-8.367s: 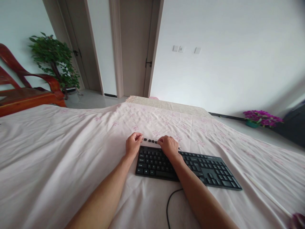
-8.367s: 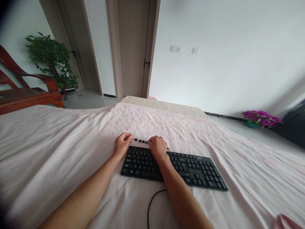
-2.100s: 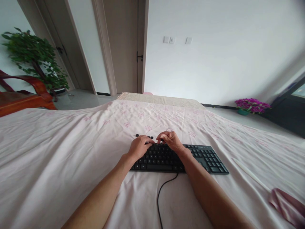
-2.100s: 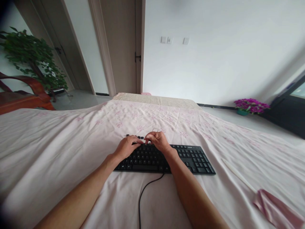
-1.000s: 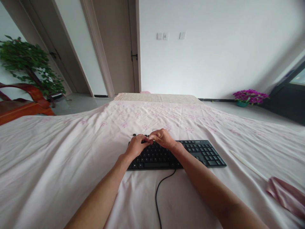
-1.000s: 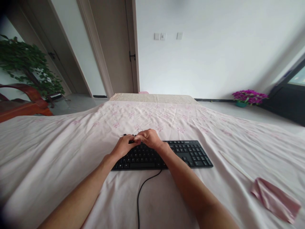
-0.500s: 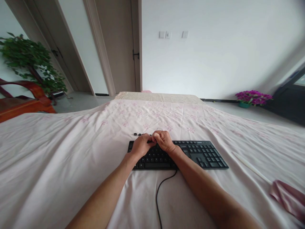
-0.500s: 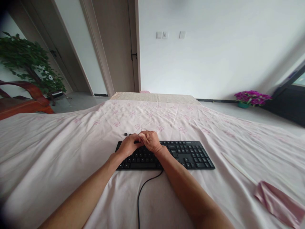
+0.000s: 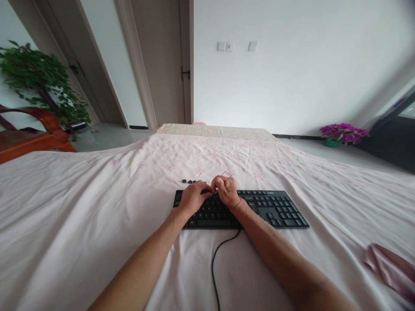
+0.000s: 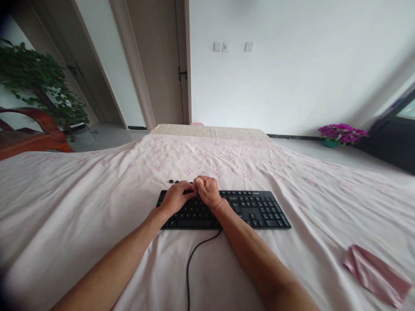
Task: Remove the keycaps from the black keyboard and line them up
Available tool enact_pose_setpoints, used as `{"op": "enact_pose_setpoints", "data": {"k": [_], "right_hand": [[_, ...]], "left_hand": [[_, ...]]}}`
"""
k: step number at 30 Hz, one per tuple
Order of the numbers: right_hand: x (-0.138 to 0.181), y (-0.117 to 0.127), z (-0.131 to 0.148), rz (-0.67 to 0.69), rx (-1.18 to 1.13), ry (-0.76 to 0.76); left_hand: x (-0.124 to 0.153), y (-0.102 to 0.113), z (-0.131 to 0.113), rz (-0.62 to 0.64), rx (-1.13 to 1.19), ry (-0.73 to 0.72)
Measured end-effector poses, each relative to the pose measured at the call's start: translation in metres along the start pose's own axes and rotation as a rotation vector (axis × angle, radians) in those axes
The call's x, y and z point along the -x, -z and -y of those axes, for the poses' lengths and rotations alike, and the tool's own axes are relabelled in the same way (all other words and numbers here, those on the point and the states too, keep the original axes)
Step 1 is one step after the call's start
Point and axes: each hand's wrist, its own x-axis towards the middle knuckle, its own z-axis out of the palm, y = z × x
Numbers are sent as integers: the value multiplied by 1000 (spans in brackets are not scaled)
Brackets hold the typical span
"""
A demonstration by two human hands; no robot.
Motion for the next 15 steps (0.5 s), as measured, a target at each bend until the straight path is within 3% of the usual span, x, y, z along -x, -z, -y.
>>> {"op": "enact_pose_setpoints", "data": {"k": [6,10,15], "right_hand": [[2,0,-2,-27,66,97],[2,2,0,-24,53,82],[1,2,5,-15,25,102]], "left_hand": [[0,1,0,-20,46,34],[1,1,0,-19,99,79],[1,2,-2,-44,0,73]]}}
